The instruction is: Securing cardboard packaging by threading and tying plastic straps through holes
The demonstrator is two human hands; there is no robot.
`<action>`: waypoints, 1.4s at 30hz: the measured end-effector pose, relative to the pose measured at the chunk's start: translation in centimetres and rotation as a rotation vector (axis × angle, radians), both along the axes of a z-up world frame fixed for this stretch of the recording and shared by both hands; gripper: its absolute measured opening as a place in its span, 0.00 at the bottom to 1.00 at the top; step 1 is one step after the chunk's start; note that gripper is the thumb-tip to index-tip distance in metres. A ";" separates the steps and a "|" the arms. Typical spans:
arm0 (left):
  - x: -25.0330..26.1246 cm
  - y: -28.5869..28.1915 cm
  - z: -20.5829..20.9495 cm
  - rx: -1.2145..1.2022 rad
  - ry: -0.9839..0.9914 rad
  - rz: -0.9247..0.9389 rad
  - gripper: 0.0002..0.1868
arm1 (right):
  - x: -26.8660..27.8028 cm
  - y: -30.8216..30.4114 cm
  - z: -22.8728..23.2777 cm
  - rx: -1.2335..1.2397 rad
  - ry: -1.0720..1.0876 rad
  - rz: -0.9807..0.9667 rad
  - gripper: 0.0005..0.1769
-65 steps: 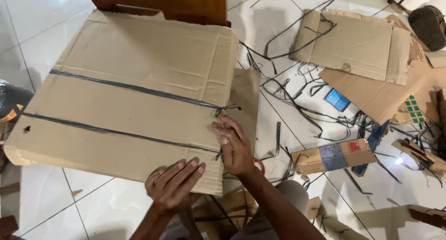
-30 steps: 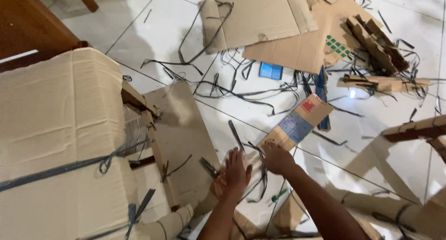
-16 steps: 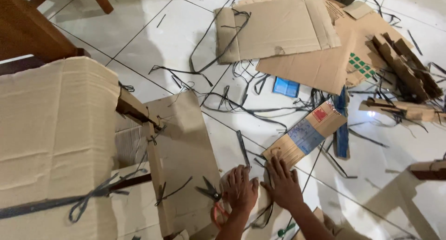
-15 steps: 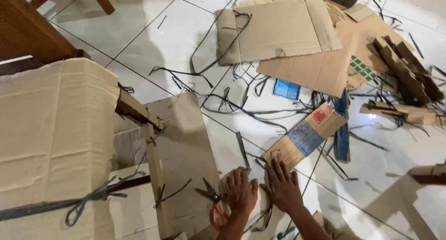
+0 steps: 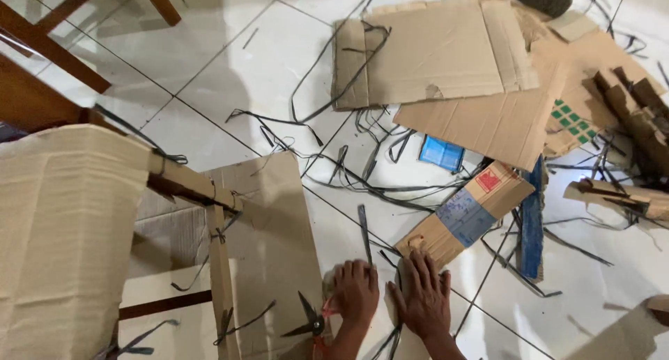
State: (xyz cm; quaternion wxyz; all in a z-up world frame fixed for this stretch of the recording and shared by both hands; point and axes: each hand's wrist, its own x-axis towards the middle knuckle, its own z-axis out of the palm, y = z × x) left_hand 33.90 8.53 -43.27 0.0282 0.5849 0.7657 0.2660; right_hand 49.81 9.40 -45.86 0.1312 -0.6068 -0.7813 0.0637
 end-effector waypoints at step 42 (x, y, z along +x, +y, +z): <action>-10.0 18.1 6.0 0.407 -0.376 0.072 0.08 | -0.5 0.7 -1.3 -0.152 -0.038 -0.075 0.41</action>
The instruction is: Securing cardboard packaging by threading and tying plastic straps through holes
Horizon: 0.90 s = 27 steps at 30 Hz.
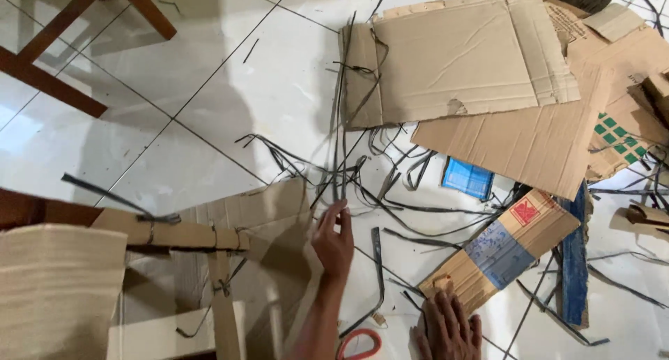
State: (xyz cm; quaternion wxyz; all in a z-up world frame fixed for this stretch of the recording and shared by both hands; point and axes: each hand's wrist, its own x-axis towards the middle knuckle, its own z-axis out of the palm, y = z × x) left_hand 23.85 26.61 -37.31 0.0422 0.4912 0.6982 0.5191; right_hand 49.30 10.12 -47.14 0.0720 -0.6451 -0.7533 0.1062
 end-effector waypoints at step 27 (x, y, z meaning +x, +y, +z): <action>13.7 -38.1 1.9 -0.617 -0.807 -0.093 0.09 | -1.0 -8.8 6.5 0.230 0.778 -0.159 0.10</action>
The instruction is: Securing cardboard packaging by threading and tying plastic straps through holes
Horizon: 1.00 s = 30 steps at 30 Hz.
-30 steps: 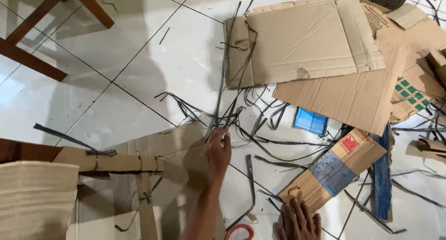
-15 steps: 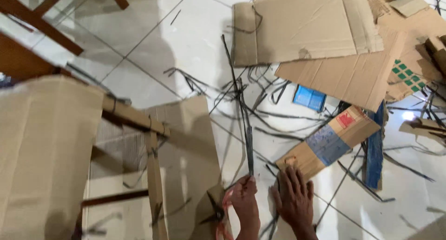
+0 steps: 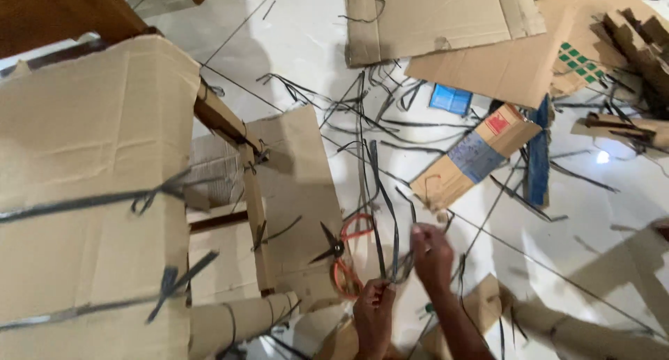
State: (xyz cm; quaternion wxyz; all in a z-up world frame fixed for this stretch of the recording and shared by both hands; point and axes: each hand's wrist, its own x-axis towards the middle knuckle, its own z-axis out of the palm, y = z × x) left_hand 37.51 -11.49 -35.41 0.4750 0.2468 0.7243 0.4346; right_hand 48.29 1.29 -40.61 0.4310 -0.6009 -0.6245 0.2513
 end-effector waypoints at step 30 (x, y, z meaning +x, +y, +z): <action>-18.0 -24.8 0.9 0.065 -0.109 0.415 0.15 | 4.0 -13.2 12.1 -0.735 0.329 0.014 0.37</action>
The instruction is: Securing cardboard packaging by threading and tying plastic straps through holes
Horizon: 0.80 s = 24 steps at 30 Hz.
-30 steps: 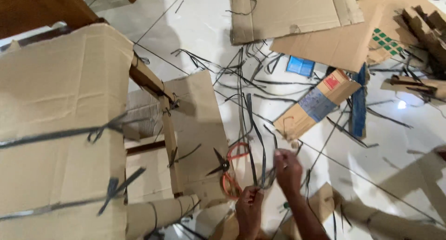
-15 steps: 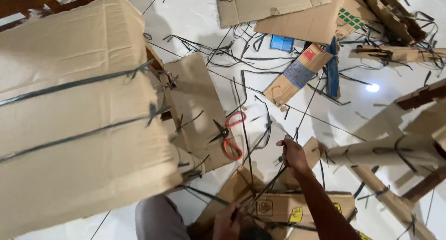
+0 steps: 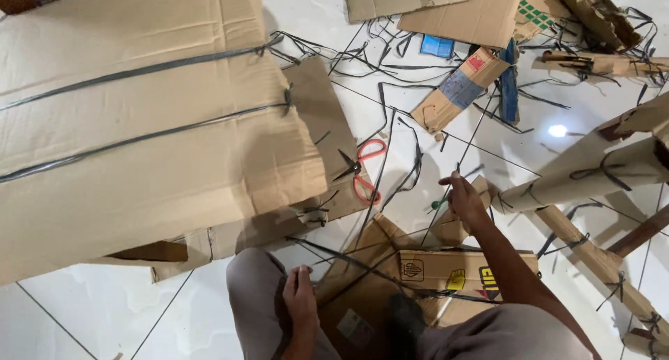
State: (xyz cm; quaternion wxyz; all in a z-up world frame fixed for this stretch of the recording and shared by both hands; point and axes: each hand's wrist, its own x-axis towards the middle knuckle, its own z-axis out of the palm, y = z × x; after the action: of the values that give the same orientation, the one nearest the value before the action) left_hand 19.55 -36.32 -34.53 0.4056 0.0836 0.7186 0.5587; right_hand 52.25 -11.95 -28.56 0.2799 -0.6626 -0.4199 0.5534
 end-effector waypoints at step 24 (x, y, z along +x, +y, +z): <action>-3.1 -0.4 11.7 0.335 0.489 -0.439 0.17 | -14.6 -2.2 14.4 -0.023 -0.650 1.266 0.31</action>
State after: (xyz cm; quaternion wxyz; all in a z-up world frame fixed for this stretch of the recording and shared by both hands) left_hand 16.47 -36.71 -22.81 0.3127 0.4322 0.6577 0.5319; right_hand 37.63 -14.14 -14.13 -0.2418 -0.4259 -0.7805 0.3885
